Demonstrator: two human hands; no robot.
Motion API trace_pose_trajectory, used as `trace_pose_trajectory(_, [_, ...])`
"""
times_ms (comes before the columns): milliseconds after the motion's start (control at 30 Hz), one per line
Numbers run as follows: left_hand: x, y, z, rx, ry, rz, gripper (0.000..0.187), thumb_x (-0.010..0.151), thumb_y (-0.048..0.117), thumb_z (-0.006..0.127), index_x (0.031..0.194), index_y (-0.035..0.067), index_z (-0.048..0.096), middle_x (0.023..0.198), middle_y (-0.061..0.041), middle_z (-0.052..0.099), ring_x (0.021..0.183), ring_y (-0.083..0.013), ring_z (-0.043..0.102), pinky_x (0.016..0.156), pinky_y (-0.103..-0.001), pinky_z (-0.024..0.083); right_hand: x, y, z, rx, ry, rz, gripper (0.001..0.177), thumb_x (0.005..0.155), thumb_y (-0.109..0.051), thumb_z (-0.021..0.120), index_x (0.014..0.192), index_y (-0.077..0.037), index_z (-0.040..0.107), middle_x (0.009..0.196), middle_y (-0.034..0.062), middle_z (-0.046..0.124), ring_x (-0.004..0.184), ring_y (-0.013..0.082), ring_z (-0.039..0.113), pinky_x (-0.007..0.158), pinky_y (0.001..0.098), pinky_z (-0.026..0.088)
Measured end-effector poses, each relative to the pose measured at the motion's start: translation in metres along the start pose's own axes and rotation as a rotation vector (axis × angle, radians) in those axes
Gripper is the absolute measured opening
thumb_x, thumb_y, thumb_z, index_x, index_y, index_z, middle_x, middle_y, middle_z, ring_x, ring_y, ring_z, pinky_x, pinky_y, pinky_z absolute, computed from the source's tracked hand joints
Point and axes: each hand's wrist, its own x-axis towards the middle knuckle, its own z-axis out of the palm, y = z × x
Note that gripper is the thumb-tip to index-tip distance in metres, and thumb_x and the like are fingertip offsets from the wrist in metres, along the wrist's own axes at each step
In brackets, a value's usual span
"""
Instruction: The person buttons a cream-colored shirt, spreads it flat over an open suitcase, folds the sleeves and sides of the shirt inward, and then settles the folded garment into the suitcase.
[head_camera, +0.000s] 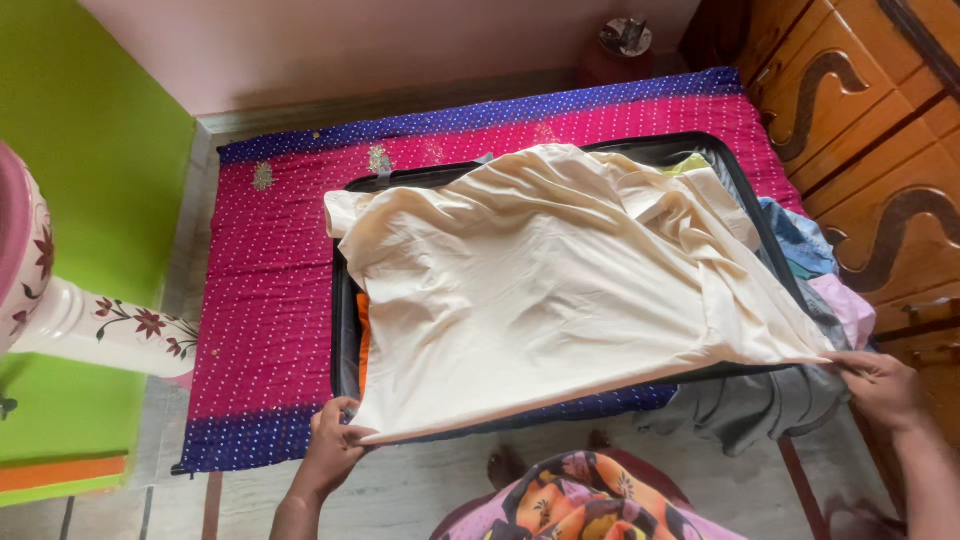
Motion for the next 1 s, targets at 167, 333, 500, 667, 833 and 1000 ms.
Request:
trace_pose_trajectory(167, [0.009, 0.004, -0.013, -0.251, -0.273, -0.18, 0.042, 0.07, 0.003, 0.088, 0.106, 0.021, 0.074, 0.114, 0.005, 0.06, 0.106, -0.0247, 0.073, 0.098, -0.031, 0.053, 0.006, 0.007, -0.012, -0.206, -0.208, 0.127, 0.028, 0.088, -0.017, 0.079, 0.115, -0.018, 0.084, 0.104, 0.0082, 0.084, 0.092, 0.0182, 0.078, 0.083, 0.0321, 0.06])
trace_pose_trajectory(333, [0.043, -0.009, -0.018, -0.437, -0.306, -0.284, 0.015, 0.08, -0.002, 0.074, 0.091, 0.0, 0.084, 0.084, -0.009, 0.083, 0.081, -0.0133, 0.075, 0.076, -0.027, 0.059, 0.047, 0.013, 0.001, -0.243, -0.203, 0.311, 0.029, 0.093, -0.024, 0.081, 0.122, -0.02, 0.084, 0.097, 0.0129, 0.079, 0.089, 0.0259, 0.077, 0.079, 0.0389, 0.061])
trace_pose_trajectory(500, [0.083, 0.029, -0.03, -0.426, 0.062, -0.313, 0.018, 0.081, 0.002, 0.073, 0.098, 0.005, 0.08, 0.086, -0.006, 0.08, 0.079, -0.0109, 0.071, 0.072, -0.029, 0.055, 0.114, 0.005, 0.014, 0.041, -0.099, -0.024, 0.02, 0.096, -0.024, 0.078, 0.114, -0.014, 0.08, 0.1, 0.0083, 0.08, 0.092, 0.0163, 0.072, 0.083, 0.0319, 0.056])
trace_pose_trajectory(667, [0.121, 0.085, -0.048, -0.064, 0.222, -0.539, 0.017, 0.091, 0.018, 0.08, 0.103, 0.006, 0.079, 0.081, -0.01, 0.074, 0.073, -0.0194, 0.066, 0.065, -0.036, 0.049, 0.183, -0.02, 0.036, 0.028, -0.041, -0.064, 0.019, 0.096, -0.026, 0.079, 0.112, -0.016, 0.08, 0.097, 0.0082, 0.079, 0.086, 0.0158, 0.072, 0.078, 0.0321, 0.056])
trace_pose_trajectory(833, [0.165, 0.073, -0.03, -0.345, 0.375, -0.526, 0.017, 0.094, 0.018, 0.074, 0.102, 0.004, 0.075, 0.079, -0.007, 0.074, 0.068, -0.0183, 0.073, 0.06, -0.034, 0.055, 0.225, -0.049, 0.056, -0.129, 0.069, -0.077, 0.024, 0.095, -0.036, 0.084, 0.111, -0.018, 0.081, 0.104, 0.0104, 0.078, 0.087, 0.0219, 0.074, 0.079, 0.0355, 0.057])
trace_pose_trajectory(1000, [0.201, 0.044, 0.0, -0.334, 0.574, -0.437, 0.016, 0.092, 0.013, 0.071, 0.103, 0.003, 0.077, 0.09, -0.008, 0.078, 0.078, -0.0168, 0.077, 0.071, -0.032, 0.061, 0.248, -0.049, 0.086, -0.055, 0.099, -0.056, 0.023, 0.095, -0.033, 0.083, 0.109, -0.015, 0.081, 0.104, 0.0096, 0.078, 0.091, 0.0232, 0.074, 0.083, 0.0371, 0.056])
